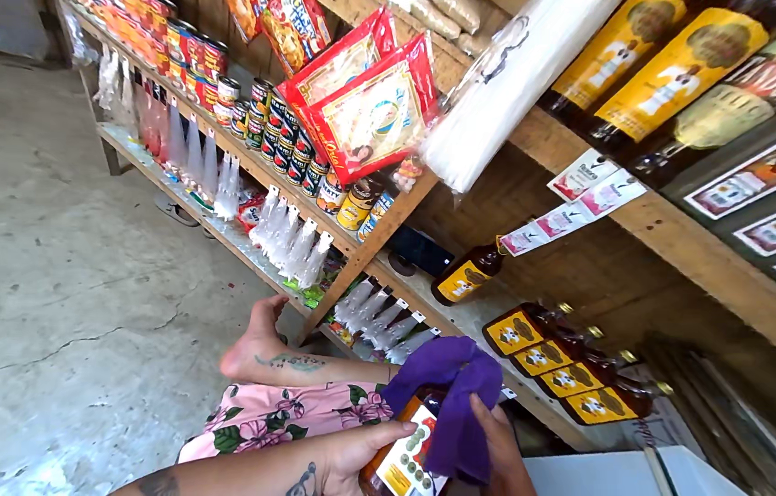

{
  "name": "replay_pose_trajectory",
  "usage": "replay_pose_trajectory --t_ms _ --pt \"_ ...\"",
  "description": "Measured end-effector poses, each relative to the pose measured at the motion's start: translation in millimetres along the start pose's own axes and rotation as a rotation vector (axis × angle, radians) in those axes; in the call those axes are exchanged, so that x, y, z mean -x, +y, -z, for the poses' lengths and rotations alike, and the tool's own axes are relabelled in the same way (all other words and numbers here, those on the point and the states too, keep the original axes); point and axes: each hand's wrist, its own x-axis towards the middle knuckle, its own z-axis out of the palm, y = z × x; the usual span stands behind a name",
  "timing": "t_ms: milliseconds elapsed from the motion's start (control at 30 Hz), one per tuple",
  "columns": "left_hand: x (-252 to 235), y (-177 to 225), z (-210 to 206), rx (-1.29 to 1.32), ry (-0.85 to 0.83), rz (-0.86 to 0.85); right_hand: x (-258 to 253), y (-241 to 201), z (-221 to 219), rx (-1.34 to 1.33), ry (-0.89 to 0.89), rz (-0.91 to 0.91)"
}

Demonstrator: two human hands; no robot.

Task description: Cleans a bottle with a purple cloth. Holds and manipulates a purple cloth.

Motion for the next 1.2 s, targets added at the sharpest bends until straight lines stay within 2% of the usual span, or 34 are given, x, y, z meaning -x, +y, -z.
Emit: replay_pose_trajectory --t_ms 367,600,733,867,933,1067,1200 --pt "-1.4 -2.9 1.5 -0.045 -0.039 -0.026 30.8 -1.0 28.1 0.065 -0.235 -0.041" --pt "-2.5 -2.7 3.4 -0.032 -0.008 -0.069 41.4 7.6 27.7 0.015 -0.261 -0.148" --pt "-1.1 -3.3 2.2 -0.04 -0.01 -0.087 36.0 7.4 27.4 0.081 -0.261 -0.184" --pt "2.0 -8.1 5.2 -0.077 0.025 -0.168 19.9 -1.9 28.4 0.2 -0.47 -0.086" --pt "5.2 -11.2 7.3 -0.104 0.075 -0.211 12.3 -11.6 25.9 0.229 -0.518 -0.03" --pt "7.9 -12.8 8.7 -0.256 0.06 -0.259 -1.9 -33.0 20.3 0.396 -0.484 0.037" --pt "10.9 -14.6 4.6 -0.312 0.039 -0.293 -10.9 -37.1 15.3 0.361 -0.452 0.318"
